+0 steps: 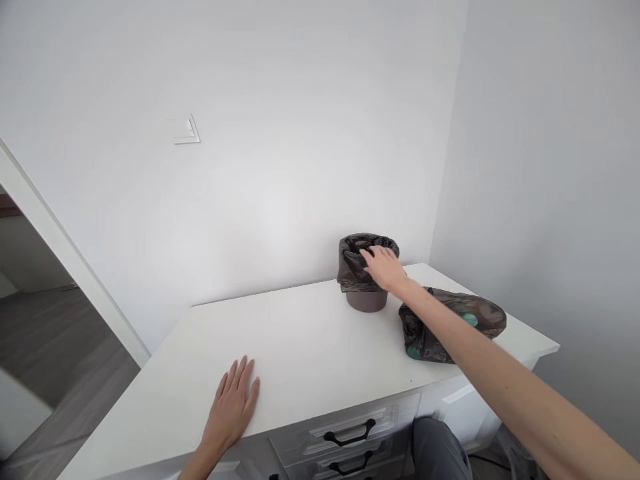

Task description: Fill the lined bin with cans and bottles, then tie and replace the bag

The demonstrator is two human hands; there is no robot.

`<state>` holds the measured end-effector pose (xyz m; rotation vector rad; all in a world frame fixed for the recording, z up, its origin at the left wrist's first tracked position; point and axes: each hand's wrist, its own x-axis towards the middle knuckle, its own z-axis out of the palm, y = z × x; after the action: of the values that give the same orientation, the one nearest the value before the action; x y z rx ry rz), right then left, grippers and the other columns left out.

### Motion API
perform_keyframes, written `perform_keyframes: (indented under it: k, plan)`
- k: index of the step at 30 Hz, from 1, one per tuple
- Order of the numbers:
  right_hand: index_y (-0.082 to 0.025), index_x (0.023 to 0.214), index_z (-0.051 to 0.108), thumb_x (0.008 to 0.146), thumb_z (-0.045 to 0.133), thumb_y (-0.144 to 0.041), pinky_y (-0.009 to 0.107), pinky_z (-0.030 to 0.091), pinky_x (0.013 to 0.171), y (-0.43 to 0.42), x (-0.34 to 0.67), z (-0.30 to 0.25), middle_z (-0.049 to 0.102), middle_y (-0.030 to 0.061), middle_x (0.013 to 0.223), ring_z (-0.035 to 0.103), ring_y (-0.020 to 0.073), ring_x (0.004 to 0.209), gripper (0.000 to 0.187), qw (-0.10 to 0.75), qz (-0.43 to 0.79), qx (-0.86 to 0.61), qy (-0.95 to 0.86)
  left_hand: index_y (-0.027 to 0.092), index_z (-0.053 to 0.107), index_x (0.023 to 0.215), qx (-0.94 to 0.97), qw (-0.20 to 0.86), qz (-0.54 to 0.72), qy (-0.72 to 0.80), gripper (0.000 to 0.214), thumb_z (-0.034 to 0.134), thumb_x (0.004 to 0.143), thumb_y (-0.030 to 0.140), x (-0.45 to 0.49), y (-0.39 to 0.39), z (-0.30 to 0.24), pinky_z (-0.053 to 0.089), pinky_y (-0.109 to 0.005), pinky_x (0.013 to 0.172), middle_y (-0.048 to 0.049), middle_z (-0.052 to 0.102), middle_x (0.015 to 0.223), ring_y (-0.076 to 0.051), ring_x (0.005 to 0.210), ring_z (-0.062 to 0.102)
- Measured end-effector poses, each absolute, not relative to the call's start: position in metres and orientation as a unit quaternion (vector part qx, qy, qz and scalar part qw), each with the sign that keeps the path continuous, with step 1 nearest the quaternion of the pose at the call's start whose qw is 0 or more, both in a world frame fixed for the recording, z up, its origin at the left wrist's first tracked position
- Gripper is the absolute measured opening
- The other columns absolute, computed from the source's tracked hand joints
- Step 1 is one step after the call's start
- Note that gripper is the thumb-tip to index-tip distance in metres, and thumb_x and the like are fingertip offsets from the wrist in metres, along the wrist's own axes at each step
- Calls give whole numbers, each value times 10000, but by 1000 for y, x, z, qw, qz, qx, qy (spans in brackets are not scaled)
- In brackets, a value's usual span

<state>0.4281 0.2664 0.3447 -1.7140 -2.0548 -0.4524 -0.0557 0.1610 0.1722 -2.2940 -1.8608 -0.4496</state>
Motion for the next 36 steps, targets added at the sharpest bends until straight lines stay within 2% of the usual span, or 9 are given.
perform_keyframes:
  k: [2, 5, 9, 12, 15, 18, 22, 29, 36]
  plan:
    - [-200, 1510, 515, 1017, 430, -270, 551, 390, 1196, 249, 407, 314, 543, 159, 1527, 492, 319, 1424, 505, 239, -163, -587, -756, 170, 472, 1563, -766, 80, -162, -617, 633, 335, 1040, 499, -52, 157, 169, 284, -527, 1283, -94, 405, 1662, -299, 1569, 320]
    - [-269, 1474, 548, 1012, 447, -282, 574, 408, 1203, 215, 373, 253, 547, 110, 1533, 501, 313, 1429, 472, 314, -94, -494, -805, 161, 530, 1508, -760, 65, -177, -622, 585, 351, 1036, 457, -48, 155, 173, 321, -516, 1271, -103, 486, 1615, -293, 1544, 375]
    - [-222, 1468, 542, 1061, 399, -380, 492, 446, 1200, 182, 351, 182, 487, 111, 1601, 472, 271, 1471, 460, 316, 32, -510, -799, 177, 577, 1426, -753, 41, -203, -625, 521, 353, 1039, 445, -45, 153, 186, 342, -507, 1266, -96, 567, 1550, -275, 1503, 447]
    - [-184, 1507, 519, 1079, 353, -475, 491, 374, 1253, 176, 350, 155, 431, 119, 1643, 404, 269, 1523, 544, 307, 96, -547, -773, 218, 593, 1376, -747, 30, -227, -624, 465, 371, 1037, 445, -43, 149, 192, 381, -524, 1242, -78, 601, 1515, -281, 1471, 490]
    - [-189, 1552, 484, 1081, 321, -530, 495, 282, 1298, 180, 351, 146, 373, 101, 1675, 336, 266, 1559, 604, 297, 119, -564, -761, 243, 599, 1346, -735, 18, -241, -634, 426, 387, 1032, 439, -42, 145, 196, 430, -534, 1203, -70, 614, 1501, -293, 1457, 506]
    - [-173, 1564, 476, 1081, 304, -545, 489, 252, 1308, 183, 352, 143, 349, 102, 1685, 307, 266, 1571, 633, 280, 120, -571, -762, 268, 596, 1335, -720, 2, -242, -650, 403, 403, 1027, 442, -40, 143, 198, 473, -531, 1161, -56, 604, 1514, -297, 1450, 514]
    - [-154, 1563, 479, 1082, 301, -536, 488, 267, 1305, 183, 351, 144, 366, 110, 1675, 316, 268, 1567, 640, 274, 115, -573, -763, 276, 610, 1309, -711, -7, -248, -659, 387, 411, 1020, 439, -38, 143, 202, 523, -505, 1109, -54, 622, 1493, -290, 1410, 559]
    - [-145, 1539, 512, 1081, 305, -475, 513, 295, 1295, 177, 346, 151, 393, 112, 1656, 351, 278, 1551, 601, 275, 101, -575, -764, 258, 655, 1213, -708, 1, -271, -652, 368, 401, 993, 407, -32, 135, 214, 527, -472, 1112, -60, 671, 1429, -278, 1359, 608]
    - [-123, 1537, 513, 1077, 313, -490, 499, 290, 1299, 175, 345, 145, 407, 124, 1650, 359, 277, 1548, 622, 274, 95, -581, -760, 239, 612, 1302, -703, -26, -256, -663, 414, 388, 1007, 423, -35, 136, 208, 499, -498, 1134, -89, 606, 1505, -290, 1430, 537]
